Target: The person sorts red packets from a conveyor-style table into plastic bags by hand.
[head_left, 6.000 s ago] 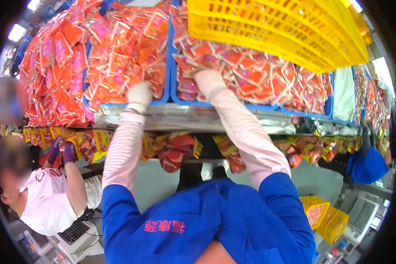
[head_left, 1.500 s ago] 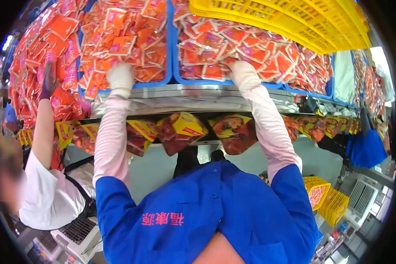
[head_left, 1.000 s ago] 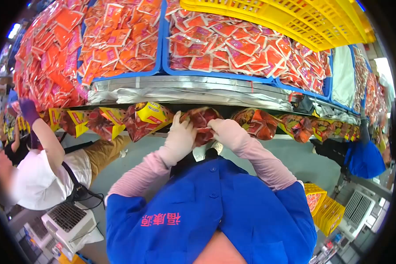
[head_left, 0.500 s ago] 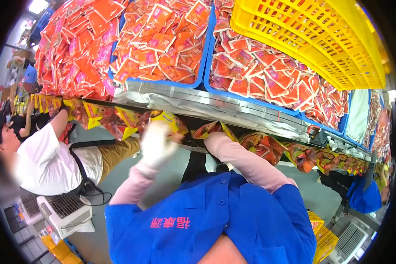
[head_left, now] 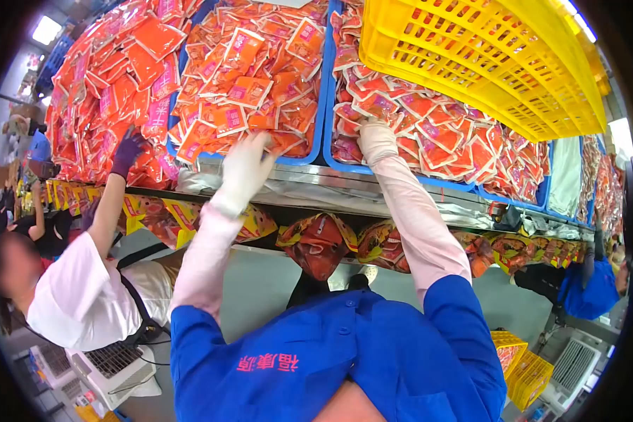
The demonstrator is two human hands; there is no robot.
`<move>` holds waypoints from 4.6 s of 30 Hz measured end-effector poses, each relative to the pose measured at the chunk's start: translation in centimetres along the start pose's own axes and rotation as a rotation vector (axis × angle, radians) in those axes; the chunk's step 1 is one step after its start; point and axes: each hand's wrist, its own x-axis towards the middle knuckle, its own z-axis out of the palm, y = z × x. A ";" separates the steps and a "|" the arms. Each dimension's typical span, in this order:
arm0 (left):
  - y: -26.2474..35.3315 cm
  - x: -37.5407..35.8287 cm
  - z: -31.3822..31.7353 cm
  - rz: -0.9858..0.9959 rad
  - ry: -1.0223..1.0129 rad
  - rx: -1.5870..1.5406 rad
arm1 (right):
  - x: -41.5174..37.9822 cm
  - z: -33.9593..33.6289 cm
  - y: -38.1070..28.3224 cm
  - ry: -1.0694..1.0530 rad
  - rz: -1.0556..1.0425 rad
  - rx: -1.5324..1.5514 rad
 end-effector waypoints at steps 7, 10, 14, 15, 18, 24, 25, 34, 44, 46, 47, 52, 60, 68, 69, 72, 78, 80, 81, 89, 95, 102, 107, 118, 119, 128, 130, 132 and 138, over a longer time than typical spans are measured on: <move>-1.2 8.9 7.3 -0.365 -0.523 0.539 | -6.4 -13.5 2.1 -0.069 -0.104 0.234; -3.1 7.2 6.6 -0.082 -0.195 0.302 | -11.9 -17.7 4.9 -0.123 0.110 0.528; 6.8 -1.7 -3.1 -0.055 -0.227 -0.453 | -19.8 -18.5 5.7 -0.021 0.188 1.707; 10.9 -4.5 -3.6 -0.029 -0.294 -0.634 | -21.2 -18.3 5.0 -0.035 0.178 1.832; 16.5 -10.6 2.5 0.284 -0.347 -0.267 | -23.4 -17.2 1.7 -0.216 -0.053 1.378; 14.2 -15.0 4.8 0.478 -0.428 0.308 | -25.0 -3.0 -3.3 -0.836 -0.483 0.066; 13.5 -15.4 4.4 0.580 -0.432 0.315 | -25.4 1.8 -4.5 -1.045 -0.354 0.087; 9.4 -12.8 3.1 0.426 -0.209 -0.096 | -18.1 3.5 -10.8 -1.044 -0.621 0.358; -4.7 8.0 6.1 -0.108 0.115 0.664 | -4.5 -6.8 0.4 -0.390 0.102 -0.083; -5.3 9.1 6.7 -0.180 0.018 0.754 | -3.9 -5.2 2.0 -0.376 0.099 -0.005; -4.6 9.6 5.5 -0.223 -0.063 0.700 | -4.0 -5.5 2.9 -0.400 0.082 0.054; 1.3 2.6 1.5 -0.109 0.141 -0.318 | -4.2 -8.3 1.5 -0.490 0.106 0.092; 17.4 -13.1 6.8 0.369 -0.066 -0.476 | -14.0 -17.1 2.6 -0.457 0.008 1.208; 11.6 -15.5 8.2 0.556 -0.396 0.254 | -25.0 4.1 -7.5 -0.911 -0.303 0.231; 12.1 -14.9 7.1 0.665 -0.478 0.341 | -25.4 11.6 -9.4 -0.676 -0.018 0.329; 12.6 -13.4 6.2 0.598 -0.257 0.083 | -18.9 5.1 -10.4 -0.994 -0.538 0.033; 8.9 -7.0 -0.7 0.439 -0.159 -0.172 | -13.9 -9.8 -7.4 -0.993 -0.444 0.485; 5.2 -3.1 -1.1 0.215 0.030 -0.090 | -9.8 -12.8 -4.0 -0.615 -0.475 0.377; 2.6 -0.7 0.0 0.096 0.069 -0.018 | -7.1 -11.9 -2.5 -0.382 -0.225 0.310; -1.7 9.7 8.2 -0.131 -0.695 0.379 | -1.1 -4.5 0.7 -0.353 0.057 0.048; 1.9 3.6 1.8 0.063 0.023 -0.139 | 0.1 -3.6 -0.4 -0.297 0.221 0.139; 17.1 -10.2 1.1 0.465 -0.198 -0.605 | -5.6 -12.5 4.9 -0.243 -0.063 0.863; 17.3 -14.0 9.9 0.451 -0.203 0.096 | -18.5 -17.4 3.1 -0.905 -0.315 0.988; 12.4 -12.7 7.3 0.643 -0.286 0.152 | -18.7 -0.2 -7.0 -1.092 -0.154 0.298; 11.9 -12.7 7.1 0.638 -0.278 0.133 | -17.2 -3.6 -7.9 -1.102 -0.156 0.296; 8.5 -11.6 5.7 0.690 -0.317 0.127 | -15.2 0.9 -10.1 -0.998 -0.197 0.289; 7.4 -11.4 5.0 0.656 -0.346 0.103 | -13.4 -4.3 -11.4 -1.139 -0.219 0.254; 6.3 -10.5 3.9 0.649 -0.284 0.121 | -14.8 -3.6 -9.3 -0.992 -0.369 0.571; 5.2 -11.6 3.8 0.699 -0.358 0.085 | -14.8 -5.7 -14.1 -1.229 -0.410 0.171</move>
